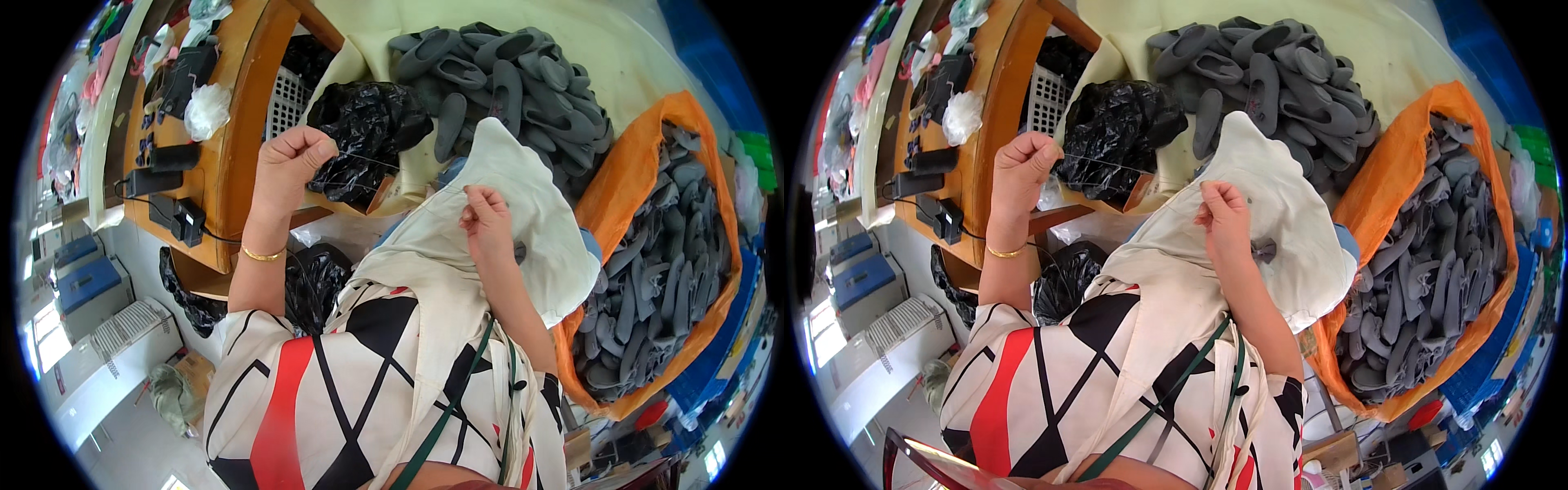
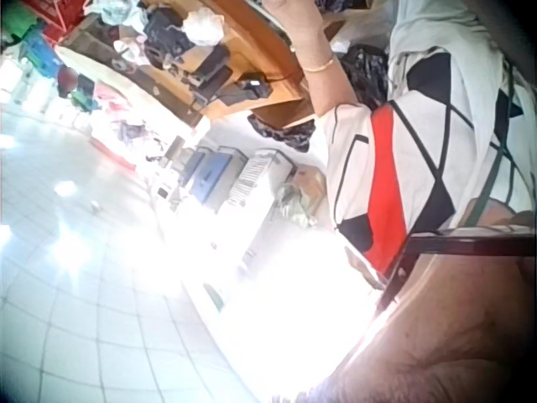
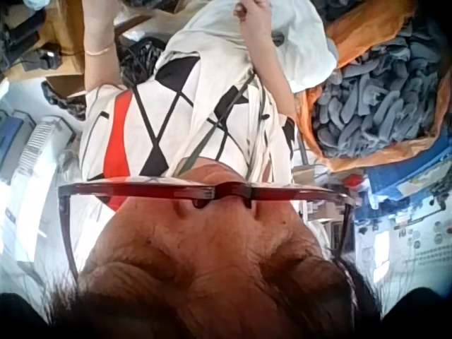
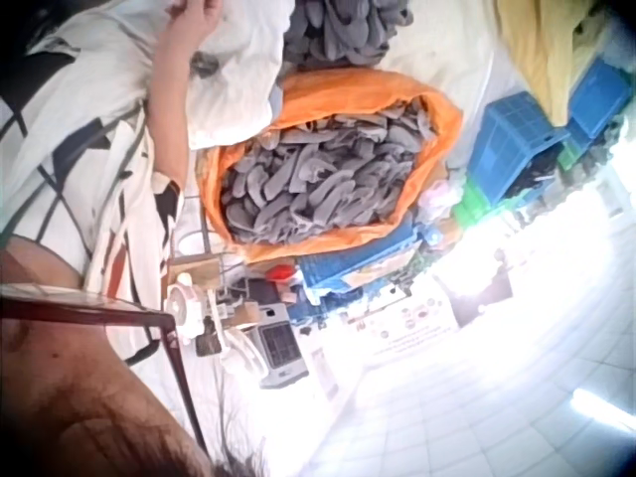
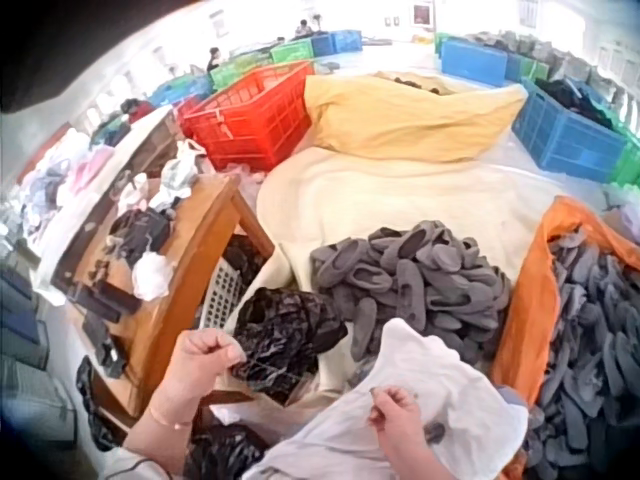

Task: The person sits on the floor and hand-sews grey slipper uppers using a needle and thread. They stitch the edges of the slipper material, pulling the thread tight after each stitch, and handle multiple slipper components from a pile on their lap.

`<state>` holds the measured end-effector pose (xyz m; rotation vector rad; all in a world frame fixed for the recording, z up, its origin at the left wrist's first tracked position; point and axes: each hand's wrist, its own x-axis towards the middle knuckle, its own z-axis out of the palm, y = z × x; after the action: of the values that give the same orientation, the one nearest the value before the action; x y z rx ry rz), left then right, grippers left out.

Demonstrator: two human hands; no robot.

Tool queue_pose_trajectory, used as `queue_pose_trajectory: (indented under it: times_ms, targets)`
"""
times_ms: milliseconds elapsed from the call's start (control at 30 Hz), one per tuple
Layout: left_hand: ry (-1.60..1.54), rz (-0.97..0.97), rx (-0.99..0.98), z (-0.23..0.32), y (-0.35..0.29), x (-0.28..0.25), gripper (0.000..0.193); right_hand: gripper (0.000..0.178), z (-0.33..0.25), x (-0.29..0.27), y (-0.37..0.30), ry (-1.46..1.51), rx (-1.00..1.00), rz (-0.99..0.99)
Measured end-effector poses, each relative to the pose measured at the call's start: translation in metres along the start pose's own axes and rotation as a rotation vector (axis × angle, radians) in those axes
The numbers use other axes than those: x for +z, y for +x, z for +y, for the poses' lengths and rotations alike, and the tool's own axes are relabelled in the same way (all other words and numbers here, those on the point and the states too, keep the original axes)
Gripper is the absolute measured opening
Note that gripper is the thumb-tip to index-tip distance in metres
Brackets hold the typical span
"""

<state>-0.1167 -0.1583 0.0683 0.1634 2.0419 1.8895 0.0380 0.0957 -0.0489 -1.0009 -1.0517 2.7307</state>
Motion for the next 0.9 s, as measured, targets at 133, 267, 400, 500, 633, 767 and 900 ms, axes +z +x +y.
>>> queue_pose_trajectory:
  times_ms: [133, 267, 400, 500, 633, 767, 900]
  targets:
    - [-0.02, 0.019, 0.061, 0.004, -0.008, -0.013, 0.008, 0.009, -0.054, 0.029, -0.014, -0.148, -0.401, -0.001]
    - [-0.064, -0.03, 0.16, 0.016, -0.008, 0.007, 0.01, 0.009, -0.152, 0.049, -0.05, -0.356, -1.045, -0.047]
    - [-0.082, 0.021, 0.175, 0.021, 0.001, 0.012, 0.006, 0.013, -0.224, 0.05, -0.102, -0.323, -1.255, -0.041]
    - [0.048, 0.085, 0.163, -0.007, 0.019, 0.006, 0.004, 0.012, -0.228, 0.047, -0.118, -0.364, -1.407, 0.038]
    - [0.267, -0.005, 0.094, -0.062, 0.032, 0.017, 0.007, 0.014, -0.227, 0.033, -0.125, -0.423, -1.427, 0.022]
    - [0.269, -0.149, -0.09, -0.097, 0.025, 0.064, 0.013, 0.015, -0.224, 0.037, -0.133, -0.563, -1.541, 0.135]
    - [0.269, -0.254, -0.045, -0.106, 0.027, 0.1, 0.017, 0.015, -0.227, 0.04, -0.146, -0.695, -1.717, 0.208]
